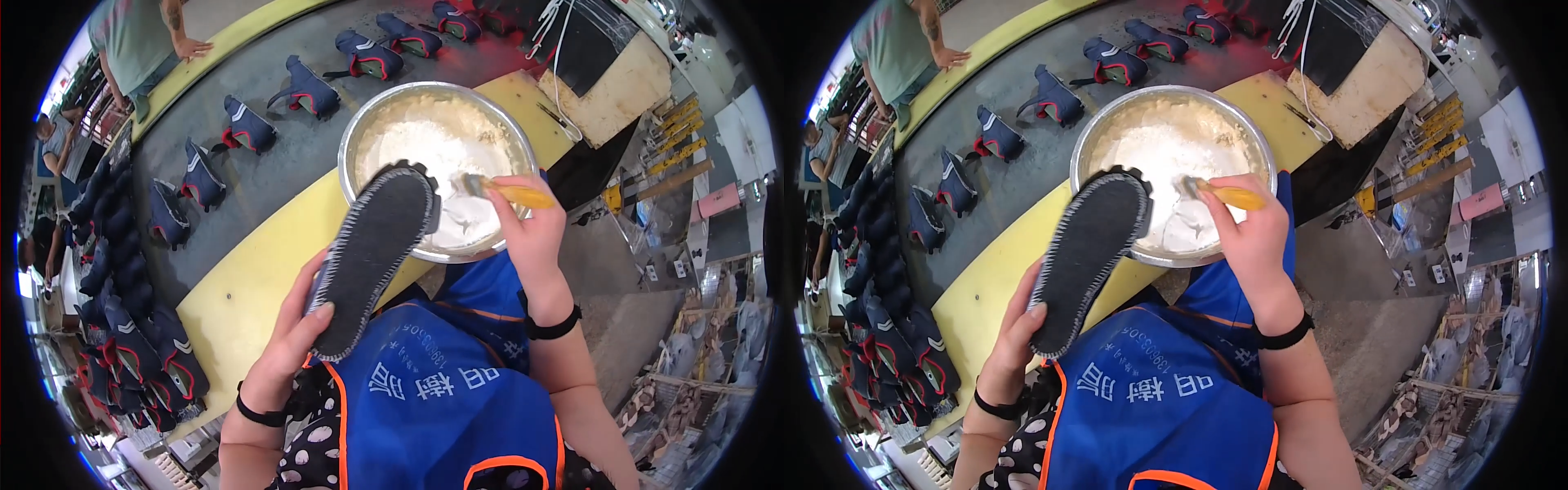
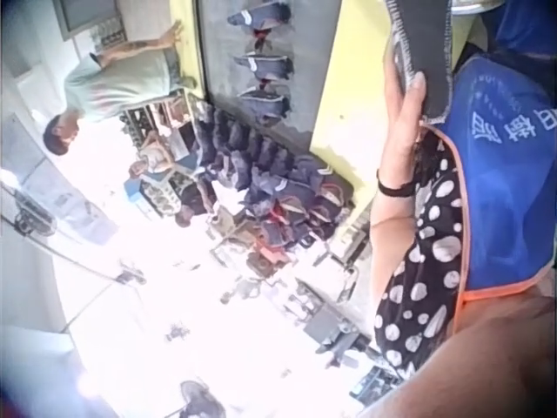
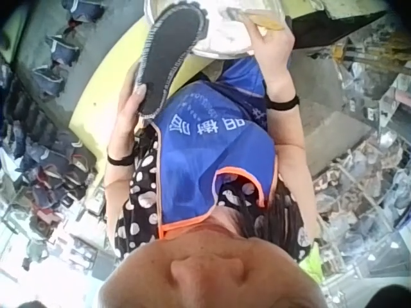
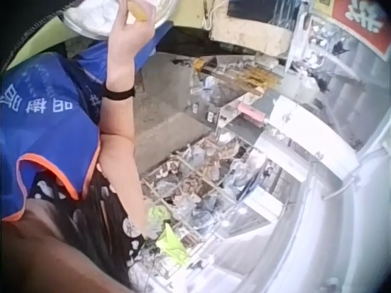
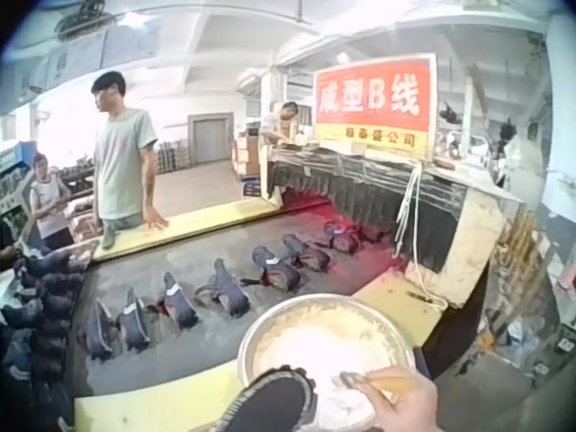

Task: The worker applies adhesive to the soles of shoes using a brush and then places the prepared shoes onto a conveyor belt for further processing in a manufacturing line.

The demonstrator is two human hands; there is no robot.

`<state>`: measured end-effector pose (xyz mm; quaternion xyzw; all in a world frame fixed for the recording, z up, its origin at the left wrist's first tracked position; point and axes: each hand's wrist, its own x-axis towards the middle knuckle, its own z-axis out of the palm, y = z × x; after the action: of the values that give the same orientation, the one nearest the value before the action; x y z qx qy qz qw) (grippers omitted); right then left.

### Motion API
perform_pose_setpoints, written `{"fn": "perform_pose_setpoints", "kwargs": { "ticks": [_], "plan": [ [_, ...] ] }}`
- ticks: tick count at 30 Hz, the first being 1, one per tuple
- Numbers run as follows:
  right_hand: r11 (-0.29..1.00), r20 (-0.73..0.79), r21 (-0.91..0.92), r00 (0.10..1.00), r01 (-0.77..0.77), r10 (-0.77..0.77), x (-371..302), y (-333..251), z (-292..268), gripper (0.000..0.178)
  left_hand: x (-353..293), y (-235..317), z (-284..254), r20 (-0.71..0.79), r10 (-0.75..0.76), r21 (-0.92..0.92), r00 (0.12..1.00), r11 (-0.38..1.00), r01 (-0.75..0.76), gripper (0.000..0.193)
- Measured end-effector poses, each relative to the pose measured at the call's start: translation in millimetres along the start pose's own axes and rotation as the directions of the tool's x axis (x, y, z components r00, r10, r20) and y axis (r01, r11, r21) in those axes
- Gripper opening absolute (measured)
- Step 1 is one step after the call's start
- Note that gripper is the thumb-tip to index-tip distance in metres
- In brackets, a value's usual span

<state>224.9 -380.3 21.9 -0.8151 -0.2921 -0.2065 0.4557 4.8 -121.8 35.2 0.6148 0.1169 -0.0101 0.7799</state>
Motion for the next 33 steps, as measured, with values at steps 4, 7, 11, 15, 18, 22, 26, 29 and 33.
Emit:
{"fn": "perform_pose_setpoints", "kwargs": {
  "ticks": [4, 7, 11, 15, 18, 22, 26, 29, 33],
  "plan": [
    [0.952, 0.128, -0.248, 0.968, -0.182, 0.218, 3, 9, -2, 0.014, 14, 8, 9, 0.056, -0.158, 0.134, 0.986, 0.980, 0.149, 0.076],
    [0.997, 0.027, -0.076, 1.000, -0.015, 0.017, 6, -2, -4, 0.012, 22, 10, 2, 0.088, -0.190, 0.075, 0.978, 0.980, 0.183, 0.074],
    [0.988, 0.189, 0.066, 0.971, 0.136, -0.147, 8, -35, -8, 0.015, 29, 13, -9, 0.070, -0.273, 0.015, 0.960, 0.962, 0.272, 0.073],
    [0.942, 0.288, 0.204, 0.903, 0.268, -0.319, 7, -55, -4, 0.014, 32, 13, -15, 0.123, -0.279, -0.011, 0.952, 0.959, 0.283, 0.070],
    [0.937, 0.313, 0.168, 0.885, 0.306, -0.345, 12, -47, 5, 0.011, 32, 11, -15, 0.131, -0.268, 0.000, 0.955, 0.963, 0.270, 0.071],
    [0.994, 0.300, 0.089, 0.950, 0.058, -0.083, 25, -23, 0, 0.010, 31, 6, -13, 0.102, -0.241, 0.014, 0.965, 0.970, 0.241, 0.076],
    [0.986, 0.242, 0.047, 0.960, -0.160, 0.144, 18, -23, -9, 0.008, 27, -1, -12, 0.088, -0.190, 0.038, 0.978, 0.981, 0.188, 0.080],
    [0.917, 0.258, 0.387, 0.966, -0.094, -0.010, 11, -29, -3, 0.011, 25, -6, -14, 0.103, -0.166, 0.073, 0.981, 0.985, 0.159, 0.081],
    [0.956, 0.199, 0.291, 0.980, -0.041, -0.018, 16, -26, 7, 0.012, 24, -10, -14, 0.149, -0.134, 0.066, 0.980, 0.990, 0.125, 0.075]
  ]
}}
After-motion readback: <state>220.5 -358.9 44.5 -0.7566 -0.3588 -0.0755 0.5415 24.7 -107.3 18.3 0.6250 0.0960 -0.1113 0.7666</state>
